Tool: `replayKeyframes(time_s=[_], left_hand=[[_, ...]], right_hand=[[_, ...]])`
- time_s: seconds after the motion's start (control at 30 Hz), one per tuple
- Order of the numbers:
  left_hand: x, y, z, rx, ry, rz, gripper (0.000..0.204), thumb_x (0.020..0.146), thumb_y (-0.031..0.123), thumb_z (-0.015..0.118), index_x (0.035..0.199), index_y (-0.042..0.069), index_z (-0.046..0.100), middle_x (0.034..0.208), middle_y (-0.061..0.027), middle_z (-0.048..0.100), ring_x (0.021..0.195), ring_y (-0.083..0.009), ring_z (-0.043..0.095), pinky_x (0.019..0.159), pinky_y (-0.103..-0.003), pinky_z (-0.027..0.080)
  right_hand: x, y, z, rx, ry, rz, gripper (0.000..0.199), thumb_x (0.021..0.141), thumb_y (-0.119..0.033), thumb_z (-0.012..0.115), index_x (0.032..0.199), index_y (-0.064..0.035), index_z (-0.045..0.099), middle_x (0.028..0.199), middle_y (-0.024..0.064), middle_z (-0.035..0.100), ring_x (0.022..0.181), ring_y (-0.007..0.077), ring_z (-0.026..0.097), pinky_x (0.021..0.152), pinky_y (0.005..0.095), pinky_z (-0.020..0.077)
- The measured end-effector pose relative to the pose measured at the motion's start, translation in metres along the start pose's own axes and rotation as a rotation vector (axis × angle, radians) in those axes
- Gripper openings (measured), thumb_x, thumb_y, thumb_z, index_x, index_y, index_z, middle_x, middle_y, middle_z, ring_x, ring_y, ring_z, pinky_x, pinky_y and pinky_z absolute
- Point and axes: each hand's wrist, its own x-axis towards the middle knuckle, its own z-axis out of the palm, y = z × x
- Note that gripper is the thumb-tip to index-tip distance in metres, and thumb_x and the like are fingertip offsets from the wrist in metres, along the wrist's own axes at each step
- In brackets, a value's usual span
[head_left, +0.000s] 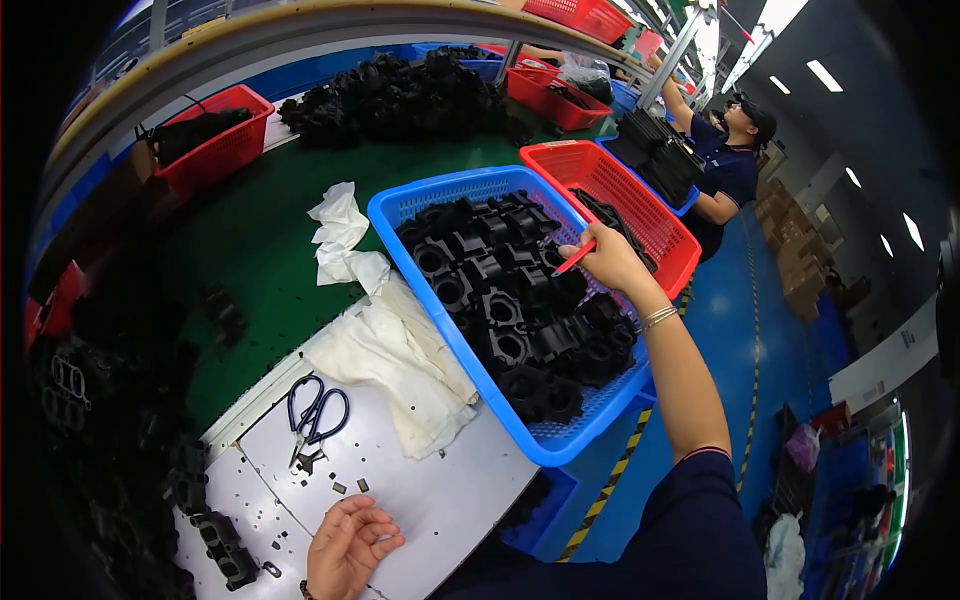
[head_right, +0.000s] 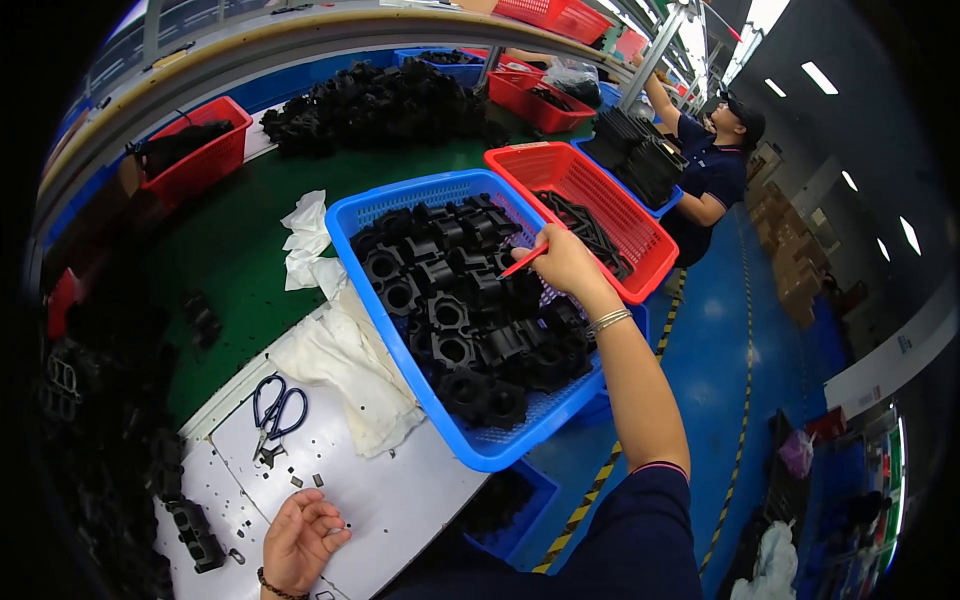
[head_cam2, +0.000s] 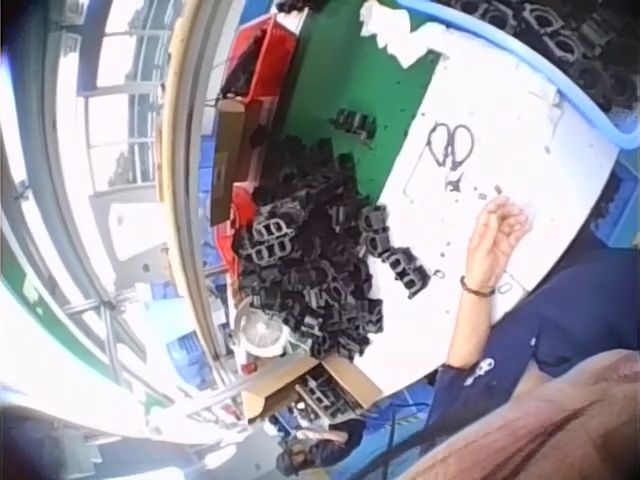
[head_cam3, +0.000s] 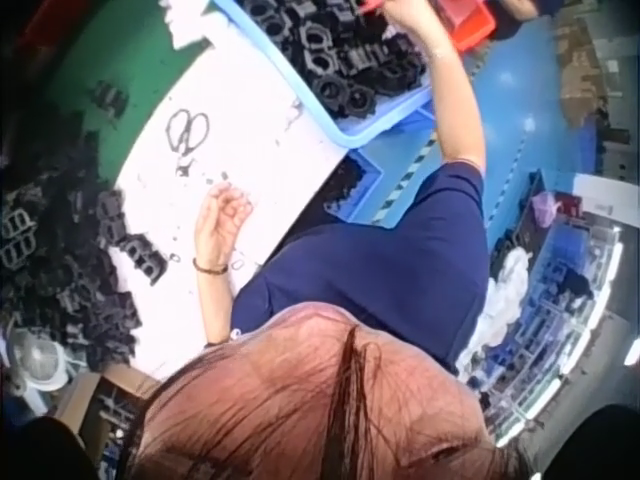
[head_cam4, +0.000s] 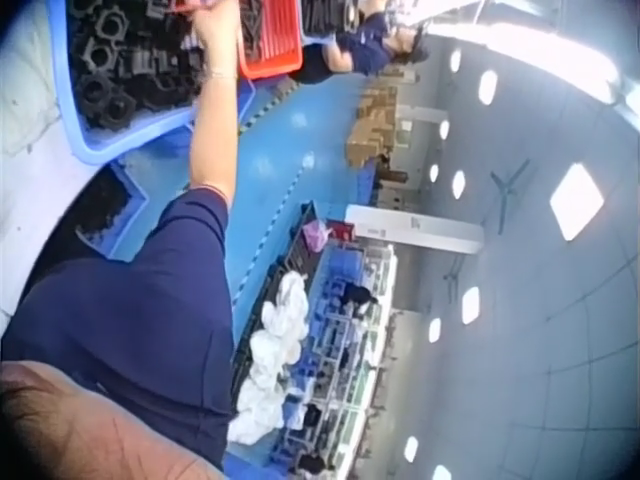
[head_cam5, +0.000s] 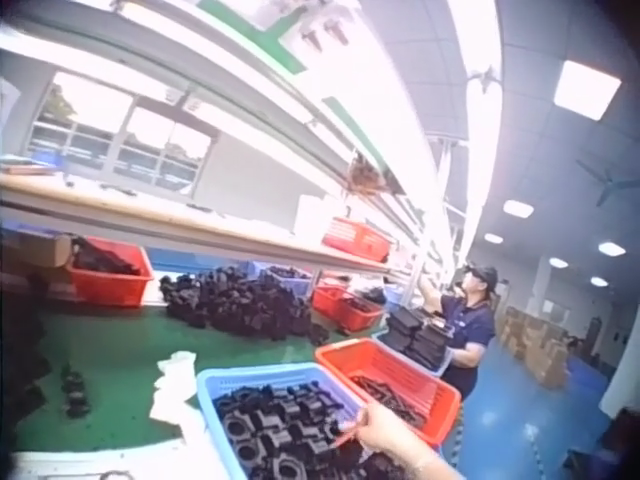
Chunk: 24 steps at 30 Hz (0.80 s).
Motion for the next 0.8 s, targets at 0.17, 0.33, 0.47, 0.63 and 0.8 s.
replayKeyframes(time_s=[0.17, 0.33, 0.47, 0.63, 0.8], left_hand=[[0.001, 0.001, -0.001, 0.022, 0.000, -0.001, 0.039, 0.103, 0.024, 0.044, 0.134, -0.001, 0.044, 0.117, -0.0170, 0.062, 0.106, -0.0267, 0.063, 0.097, -0.044, 0.051], [0.000, 0.001, 0.001, 0.008, 0.013, -0.005, 0.039, 0.103, 0.023, 0.044, 0.134, -0.001, 0.044, 0.116, -0.0167, 0.062, 0.105, -0.0266, 0.063, 0.098, -0.044, 0.050], [0.000, 0.002, 0.008, 0.111, 0.070, 0.021, 0.036, 0.104, 0.023, 0.039, 0.128, -0.003, 0.040, 0.113, -0.0195, 0.057, 0.104, -0.0296, 0.063, 0.093, -0.047, 0.053], [-0.001, 0.002, 0.008, 0.096, 0.093, 0.022, 0.035, 0.104, 0.022, 0.039, 0.129, -0.003, 0.039, 0.113, -0.0195, 0.057, 0.104, -0.0295, 0.063, 0.094, -0.047, 0.053], [-0.001, 0.002, 0.010, 0.098, 0.093, 0.021, 0.035, 0.104, 0.022, 0.038, 0.128, -0.003, 0.039, 0.113, -0.0195, 0.057, 0.104, -0.0294, 0.063, 0.094, -0.047, 0.053]], right_hand=[[-0.016, -0.016, 0.000, 0.007, -0.300, -0.010, 0.045, 0.070, -0.033, 0.086, 0.080, -0.0050, 0.052, 0.067, 0.0033, 0.053, 0.066, 0.0128, 0.053, 0.059, 0.0302, 0.0434], [-0.010, 0.016, 0.007, 0.119, -0.116, 0.077, 0.027, 0.072, -0.012, 0.075, 0.083, -0.0056, 0.052, 0.068, 0.0047, 0.056, 0.055, 0.0167, 0.055, 0.050, 0.0309, 0.0457], [-0.006, 0.024, 0.012, 0.834, -0.223, 0.333, 0.014, 0.080, -0.008, 0.065, 0.088, -0.0081, 0.054, 0.065, -0.0016, 0.045, 0.053, 0.0127, 0.046, 0.048, 0.0291, 0.0410], [-0.009, 0.010, 0.015, 1.108, -0.304, 0.376, 0.013, 0.090, -0.007, 0.055, 0.102, -0.0041, 0.052, 0.089, 0.0081, 0.059, 0.079, 0.0195, 0.061, 0.075, 0.0421, 0.0544], [-0.011, 0.020, 0.013, 1.188, -0.285, 0.370, 0.014, 0.094, -0.007, 0.049, 0.106, -0.0011, 0.050, 0.098, 0.0133, 0.061, 0.093, 0.0266, 0.064, 0.088, 0.0528, 0.0523]])
